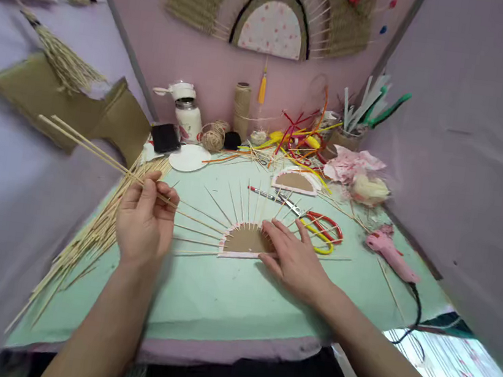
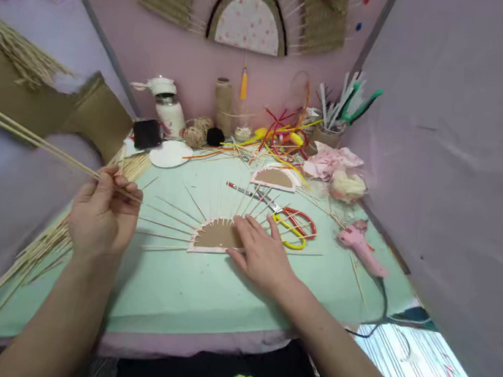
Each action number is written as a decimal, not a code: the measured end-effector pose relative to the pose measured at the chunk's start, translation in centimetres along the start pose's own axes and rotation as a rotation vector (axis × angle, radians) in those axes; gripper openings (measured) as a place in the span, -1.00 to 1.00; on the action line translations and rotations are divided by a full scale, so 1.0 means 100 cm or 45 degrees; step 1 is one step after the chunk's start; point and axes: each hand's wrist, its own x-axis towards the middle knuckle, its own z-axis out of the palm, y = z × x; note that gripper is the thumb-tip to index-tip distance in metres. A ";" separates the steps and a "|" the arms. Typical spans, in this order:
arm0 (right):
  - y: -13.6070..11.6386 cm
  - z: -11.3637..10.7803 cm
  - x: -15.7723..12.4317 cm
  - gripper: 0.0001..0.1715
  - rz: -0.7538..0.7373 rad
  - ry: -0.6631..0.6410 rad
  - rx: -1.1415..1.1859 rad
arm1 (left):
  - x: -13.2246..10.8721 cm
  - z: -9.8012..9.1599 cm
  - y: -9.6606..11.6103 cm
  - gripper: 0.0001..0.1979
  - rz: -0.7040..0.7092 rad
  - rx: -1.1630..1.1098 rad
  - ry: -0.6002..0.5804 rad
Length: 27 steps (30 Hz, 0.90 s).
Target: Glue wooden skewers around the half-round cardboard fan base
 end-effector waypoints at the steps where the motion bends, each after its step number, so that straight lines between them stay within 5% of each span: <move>1: 0.000 0.001 0.001 -0.35 -0.001 -0.002 0.002 | 0.000 0.000 0.000 -0.94 -0.003 0.016 -0.007; 27: -0.006 0.004 0.019 -0.37 -0.056 -0.046 0.063 | -0.002 -0.001 0.002 -0.85 0.000 0.076 -0.066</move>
